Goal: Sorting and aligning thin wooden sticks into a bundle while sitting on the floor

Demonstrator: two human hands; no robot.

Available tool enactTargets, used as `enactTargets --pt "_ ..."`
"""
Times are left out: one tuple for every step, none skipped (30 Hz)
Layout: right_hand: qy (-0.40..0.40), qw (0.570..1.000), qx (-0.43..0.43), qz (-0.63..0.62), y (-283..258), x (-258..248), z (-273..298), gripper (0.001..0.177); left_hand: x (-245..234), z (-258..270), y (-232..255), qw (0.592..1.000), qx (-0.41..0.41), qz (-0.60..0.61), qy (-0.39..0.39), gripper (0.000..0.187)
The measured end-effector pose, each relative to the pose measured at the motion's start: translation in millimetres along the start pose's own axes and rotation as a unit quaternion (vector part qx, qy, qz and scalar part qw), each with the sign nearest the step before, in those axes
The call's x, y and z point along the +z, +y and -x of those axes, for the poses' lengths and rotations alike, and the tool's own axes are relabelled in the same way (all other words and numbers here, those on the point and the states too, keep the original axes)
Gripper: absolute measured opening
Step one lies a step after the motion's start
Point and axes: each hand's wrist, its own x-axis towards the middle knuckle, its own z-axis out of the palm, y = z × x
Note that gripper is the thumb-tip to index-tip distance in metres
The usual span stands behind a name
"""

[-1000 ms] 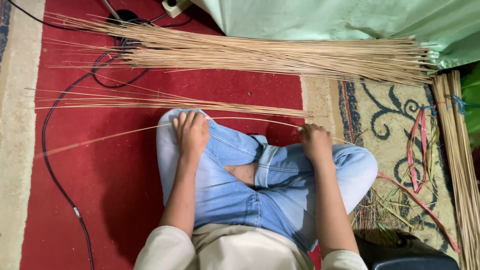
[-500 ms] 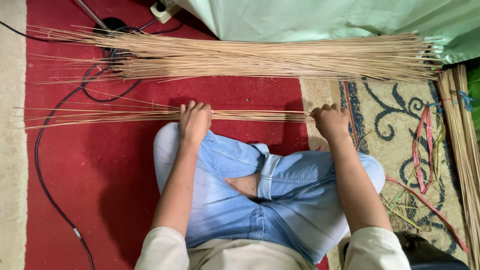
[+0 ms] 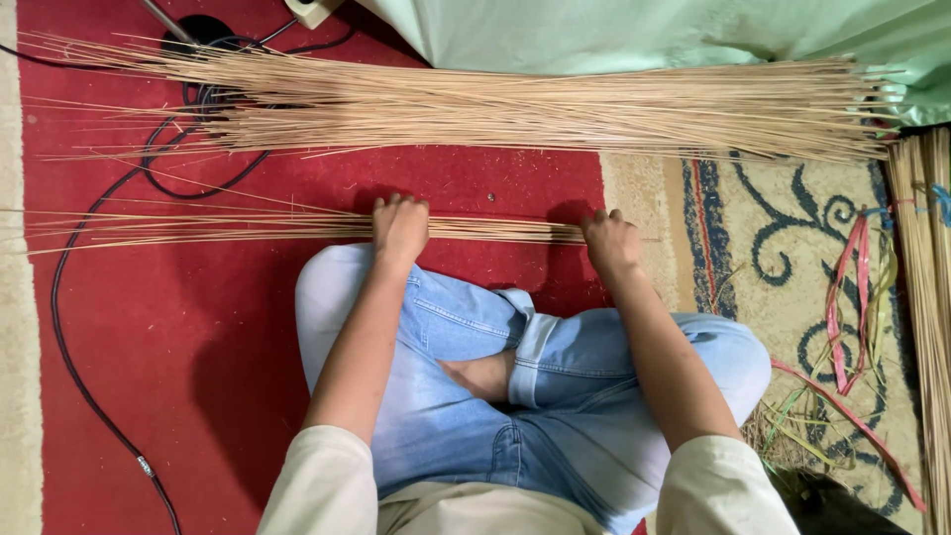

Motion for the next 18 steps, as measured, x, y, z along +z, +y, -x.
enactTargets --pt "0.002 1.0 -0.002 -0.001 -0.3 2.1 -6.2 0.021 -0.1 -5.0 0.8 1.0 -0.003 -0.001 0.001 0.023" --pt "-0.026 0.999 0.012 -0.023 -1.1 5.6 -8.7 0.026 1.5 -6.8 3.0 1.0 -0.002 0.008 -0.005 0.027" --pt "-0.053 0.997 0.026 -0.046 -1.8 9.2 -11.1 0.032 3.1 -8.6 5.3 1.0 0.0 0.017 -0.011 0.032" --pt "-0.053 0.997 0.025 -0.047 0.5 5.6 -8.3 0.032 0.5 -8.4 6.3 1.0 -0.001 0.016 -0.011 0.032" --pt "-0.063 0.996 0.016 -0.063 3.0 2.2 -5.3 0.045 -2.1 -8.2 7.7 1.0 -0.002 0.018 -0.012 0.032" --pt "-0.076 0.994 0.006 -0.079 5.3 0.1 0.9 0.061 -3.4 -5.4 10.4 1.0 -0.002 0.021 -0.014 0.033" --pt "-0.078 0.994 0.005 -0.08 2.8 3.8 0.2 0.061 -7.5 -3.0 10.8 1.0 -0.002 0.021 -0.016 0.033" --pt "-0.07 0.997 -0.002 -0.044 1.7 7.0 -0.6 0.05 -12.3 -2.2 12.2 0.999 -0.001 0.037 -0.029 0.035" --pt "-0.062 0.998 -0.01 -0.008 0.5 10.0 -1.1 0.04 -17.3 -1.1 13.3 0.998 0.001 0.053 -0.042 0.037" --pt "-0.062 0.998 -0.01 -0.007 -0.7 8.6 -1.1 0.04 -17.0 -0.8 13.5 0.998 0.001 0.053 -0.042 0.037" --pt "-0.073 0.997 -0.026 0.0 -2.0 6.9 -0.9 0.033 -16.9 -0.2 13.5 0.997 0.001 0.059 -0.051 0.036" --pt "-0.083 0.996 -0.042 0.007 -3.3 4.8 -1.6 0.028 -17.4 0.0 13.1 0.996 0.001 0.063 -0.059 0.036" --pt "-0.082 0.996 -0.042 0.007 -4.8 12.0 -4.9 0.028 -18.3 -0.6 13.5 0.996 0.0 0.063 -0.058 0.036" --pt "-0.091 0.994 -0.049 0.025 -6.9 19.5 -7.1 0.027 -18.3 0.4 13.8 0.996 0.0 0.061 -0.065 0.036" --pt "-0.101 0.992 -0.056 0.044 -9.2 26.9 -9.1 0.027 -18.4 1.7 13.9 0.996 0.001 0.06 -0.072 0.036" --pt "-0.099 0.992 -0.057 0.045 -11.1 35.6 -11.4 0.027 -10.8 0.8 14.8 0.996 -0.001 0.06 -0.071 0.036" --pt "-0.101 0.992 -0.062 0.05 -12.9 44.0 -13.6 0.026 -3.5 -0.1 15.9 0.997 0.009 0.027 -0.073 0.038" --pt "-0.102 0.991 -0.067 0.054 -15.0 52.6 -15.5 0.026 3.6 -1.3 16.8 0.997 0.018 -0.007 -0.076 0.04"
